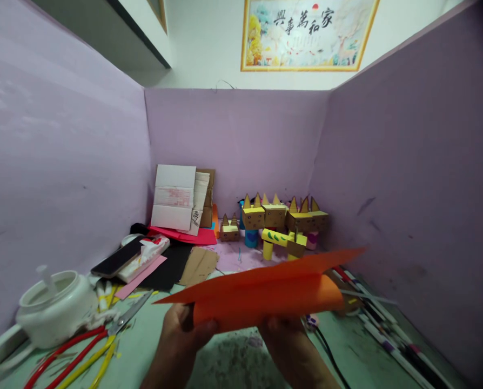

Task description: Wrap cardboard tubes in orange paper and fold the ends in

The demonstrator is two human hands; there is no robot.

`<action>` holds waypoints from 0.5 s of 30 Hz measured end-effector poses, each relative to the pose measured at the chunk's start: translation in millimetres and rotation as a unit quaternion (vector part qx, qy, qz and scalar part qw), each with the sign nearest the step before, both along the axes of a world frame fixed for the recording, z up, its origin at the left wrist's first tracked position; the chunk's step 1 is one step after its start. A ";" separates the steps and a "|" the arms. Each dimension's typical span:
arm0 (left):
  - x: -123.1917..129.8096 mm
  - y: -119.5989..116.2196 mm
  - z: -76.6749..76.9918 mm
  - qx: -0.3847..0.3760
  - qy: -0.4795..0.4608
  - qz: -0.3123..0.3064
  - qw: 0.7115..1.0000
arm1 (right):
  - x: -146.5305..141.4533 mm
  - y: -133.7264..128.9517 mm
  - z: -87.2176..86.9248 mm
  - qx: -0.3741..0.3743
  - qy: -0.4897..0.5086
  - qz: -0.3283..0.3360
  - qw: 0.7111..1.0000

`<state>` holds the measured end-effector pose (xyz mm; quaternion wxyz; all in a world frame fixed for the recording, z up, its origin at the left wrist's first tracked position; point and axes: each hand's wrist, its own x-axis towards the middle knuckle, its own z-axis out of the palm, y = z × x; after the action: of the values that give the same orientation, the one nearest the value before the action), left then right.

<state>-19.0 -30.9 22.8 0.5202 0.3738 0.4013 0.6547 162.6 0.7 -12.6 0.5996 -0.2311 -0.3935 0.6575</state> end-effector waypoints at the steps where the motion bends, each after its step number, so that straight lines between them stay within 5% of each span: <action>1: 5.1 -1.8 -0.4 0.000 -0.003 -0.021 1.000 | -2.7 -0.3 -0.3 -0.002 0.001 -0.013 1.000; 9: 2.4 0.6 -3.5 -0.004 0.004 -0.114 0.993 | -2.6 1.1 27.2 -0.065 0.094 -0.100 0.988; 15: 1.5 2.3 -4.3 -0.013 -0.005 -0.126 0.992 | -4.7 -2.4 26.8 -0.090 0.052 -0.070 0.992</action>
<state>-17.5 -28.6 18.5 0.6052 0.4115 0.3568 0.5805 157.9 -1.7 14.2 0.6406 -0.2762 -0.2839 0.6578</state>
